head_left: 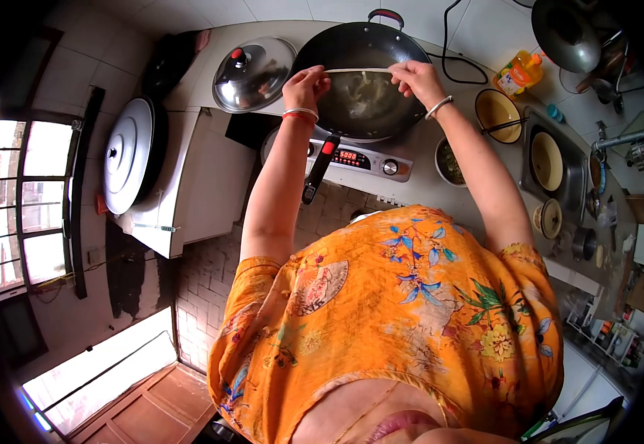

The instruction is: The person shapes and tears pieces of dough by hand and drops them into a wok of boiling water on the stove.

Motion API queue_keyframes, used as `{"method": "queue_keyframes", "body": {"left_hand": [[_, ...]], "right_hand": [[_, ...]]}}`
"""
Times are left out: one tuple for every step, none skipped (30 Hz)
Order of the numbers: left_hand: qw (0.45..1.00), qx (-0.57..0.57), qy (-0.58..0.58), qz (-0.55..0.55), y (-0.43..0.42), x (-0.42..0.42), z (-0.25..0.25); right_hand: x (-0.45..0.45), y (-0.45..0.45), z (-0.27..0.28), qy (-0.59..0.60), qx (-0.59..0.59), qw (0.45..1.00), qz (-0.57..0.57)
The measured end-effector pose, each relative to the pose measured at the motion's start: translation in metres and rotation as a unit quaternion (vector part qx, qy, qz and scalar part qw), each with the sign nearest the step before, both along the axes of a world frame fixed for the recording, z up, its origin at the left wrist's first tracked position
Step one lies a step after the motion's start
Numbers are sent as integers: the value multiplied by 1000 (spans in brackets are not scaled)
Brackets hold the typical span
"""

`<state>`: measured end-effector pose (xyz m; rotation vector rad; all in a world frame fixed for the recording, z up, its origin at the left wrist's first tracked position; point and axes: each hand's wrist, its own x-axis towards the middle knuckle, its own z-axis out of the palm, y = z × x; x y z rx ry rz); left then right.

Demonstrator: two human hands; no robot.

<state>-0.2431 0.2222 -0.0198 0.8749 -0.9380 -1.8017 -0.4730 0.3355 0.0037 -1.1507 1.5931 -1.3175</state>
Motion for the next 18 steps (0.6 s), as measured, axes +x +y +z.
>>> {"method": "queue_keyframes", "body": {"left_hand": [[1000, -6, -13, -2, 2, -1, 6], [1000, -2, -3, -22, 4, -3, 11], [999, -2, -3, -40, 2, -4, 9], [998, -2, -3, -59, -1, -6, 6], [997, -2, -4, -79, -3, -8, 4], [996, 0, -7, -86, -4, -8, 2], [996, 3, -11, -92, -5, -6, -1], [995, 6, -15, -99, -7, -4, -3], [994, 5, -42, -104, -5, -1, 2], [992, 5, -69, -109, -1, 4, 8], [989, 6, -96, -113, 1, 7, 12], [985, -3, -105, -135, 2, 10, 12], [981, -11, -113, -156, 3, 14, 11], [977, -20, -121, -177, 4, 16, 9], [975, -38, -137, -168, 4, 16, 7], [973, -57, -154, -160, 4, 16, 4], [970, -78, -170, -152, 3, 16, 2], [963, -103, -204, -146, 2, 15, -1]], "right_hand": [[-1, -4, -1, 4, -1, 1000, -9], [-2, -8, -1, 4, 2, 1000, -12], [-2, -15, -2, -3, 13, 1000, -8], [-3, -23, -5, -9, 24, 1000, -4], [-4, -31, -8, -16, 34, 999, -1], [-5, -38, -11, -11, 38, 999, -9], [-5, -45, -15, -5, 60, 998, -9], [-6, -52, -18, 0, 81, 997, -10], [-2, -57, -19, 5, 103, 995, -10], [3, -60, -21, 14, 96, 995, -27], [4, -63, -22, 44, 106, 993, -22], [7, -64, -15, 73, 115, 991, -17], [9, -64, -12, 102, 125, 987, -11], [4, -72, -24, 113, 101, 988, 6], [3, -77, -26, 120, 107, 987, 6], [3, -82, -27, 127, 112, 986, 5], [3, -86, -28, 134, 115, 984, 3], [5, -87, -26, 135, 114, 984, -4]]}}
